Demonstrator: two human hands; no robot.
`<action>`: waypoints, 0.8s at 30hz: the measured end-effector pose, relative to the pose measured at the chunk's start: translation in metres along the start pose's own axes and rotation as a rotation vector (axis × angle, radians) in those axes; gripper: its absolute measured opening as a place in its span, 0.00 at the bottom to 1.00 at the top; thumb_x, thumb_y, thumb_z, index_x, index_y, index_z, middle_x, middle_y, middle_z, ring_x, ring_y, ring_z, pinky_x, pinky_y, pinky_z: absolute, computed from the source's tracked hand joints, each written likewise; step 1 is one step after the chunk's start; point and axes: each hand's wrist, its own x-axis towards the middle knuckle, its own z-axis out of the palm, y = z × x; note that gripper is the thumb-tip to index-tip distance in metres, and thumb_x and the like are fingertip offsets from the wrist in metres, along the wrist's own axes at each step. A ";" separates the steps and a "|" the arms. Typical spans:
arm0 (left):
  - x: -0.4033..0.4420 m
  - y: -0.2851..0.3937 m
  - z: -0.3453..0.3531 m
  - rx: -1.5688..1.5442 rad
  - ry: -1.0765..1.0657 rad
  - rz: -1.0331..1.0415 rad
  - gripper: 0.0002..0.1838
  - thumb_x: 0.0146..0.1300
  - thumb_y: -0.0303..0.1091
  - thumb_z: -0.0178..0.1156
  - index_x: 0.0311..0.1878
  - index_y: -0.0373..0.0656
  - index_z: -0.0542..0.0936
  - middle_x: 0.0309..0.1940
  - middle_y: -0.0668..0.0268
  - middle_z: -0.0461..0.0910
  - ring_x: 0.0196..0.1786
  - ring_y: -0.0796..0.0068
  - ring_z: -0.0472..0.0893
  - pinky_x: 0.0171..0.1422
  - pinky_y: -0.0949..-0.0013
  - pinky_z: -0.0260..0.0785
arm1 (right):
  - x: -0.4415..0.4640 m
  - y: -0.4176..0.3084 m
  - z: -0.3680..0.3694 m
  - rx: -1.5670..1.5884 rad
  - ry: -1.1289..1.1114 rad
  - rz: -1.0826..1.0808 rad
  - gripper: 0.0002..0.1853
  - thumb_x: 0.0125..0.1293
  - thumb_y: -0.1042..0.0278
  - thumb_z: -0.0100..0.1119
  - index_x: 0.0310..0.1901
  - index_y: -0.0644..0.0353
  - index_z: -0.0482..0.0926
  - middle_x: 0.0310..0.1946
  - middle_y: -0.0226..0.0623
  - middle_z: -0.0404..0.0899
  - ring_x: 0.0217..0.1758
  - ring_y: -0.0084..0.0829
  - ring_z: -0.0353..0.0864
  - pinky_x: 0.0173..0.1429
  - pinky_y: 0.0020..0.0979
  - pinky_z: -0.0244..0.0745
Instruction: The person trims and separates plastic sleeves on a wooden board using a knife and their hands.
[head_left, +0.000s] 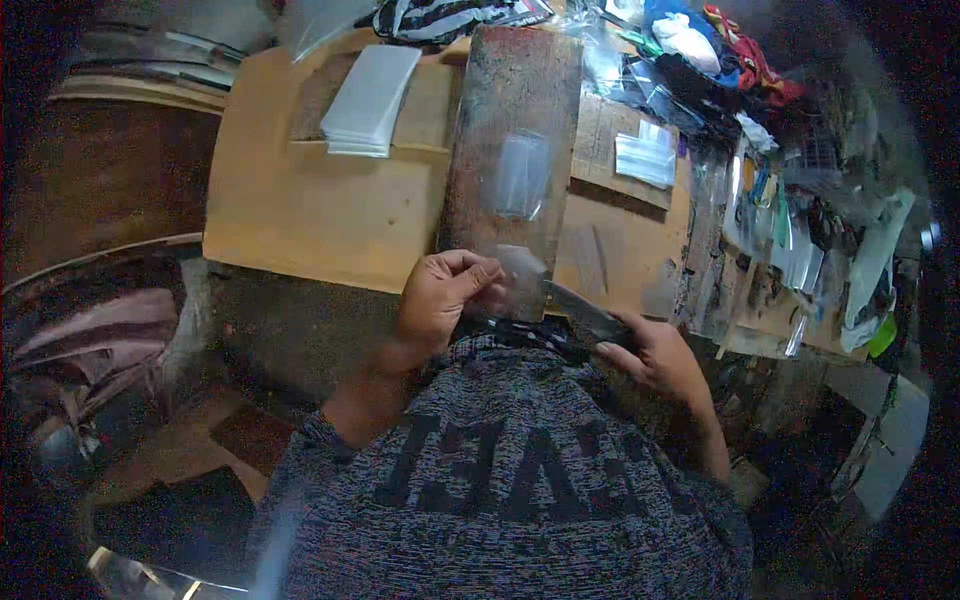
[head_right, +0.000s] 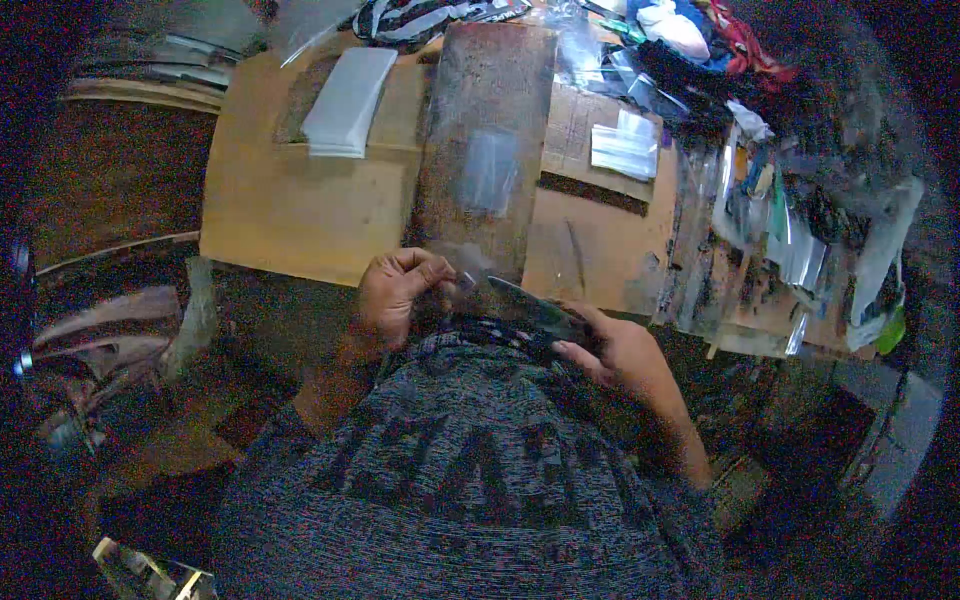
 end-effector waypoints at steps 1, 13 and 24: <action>0.001 -0.002 0.000 -0.001 0.001 0.000 0.09 0.65 0.33 0.59 0.33 0.36 0.79 0.26 0.64 0.82 0.28 0.76 0.80 0.35 0.73 0.74 | 0.000 -0.005 -0.002 -0.008 -0.055 0.063 0.23 0.61 0.59 0.62 0.55 0.61 0.73 0.37 0.51 0.80 0.38 0.42 0.81 0.43 0.35 0.74; -0.010 0.002 0.014 0.395 -0.226 0.019 0.07 0.60 0.30 0.62 0.37 0.36 0.81 0.32 0.66 0.83 0.34 0.78 0.79 0.43 0.73 0.71 | 0.029 -0.016 0.005 -0.043 -0.118 0.050 0.24 0.62 0.52 0.59 0.54 0.59 0.73 0.38 0.53 0.80 0.43 0.53 0.80 0.46 0.43 0.74; -0.016 -0.004 0.010 0.363 -0.282 0.001 0.06 0.59 0.28 0.64 0.36 0.35 0.82 0.29 0.66 0.83 0.32 0.81 0.78 0.41 0.75 0.71 | 0.053 -0.024 0.001 -0.181 -0.138 -0.146 0.24 0.60 0.49 0.60 0.53 0.56 0.75 0.35 0.52 0.81 0.40 0.52 0.80 0.42 0.45 0.74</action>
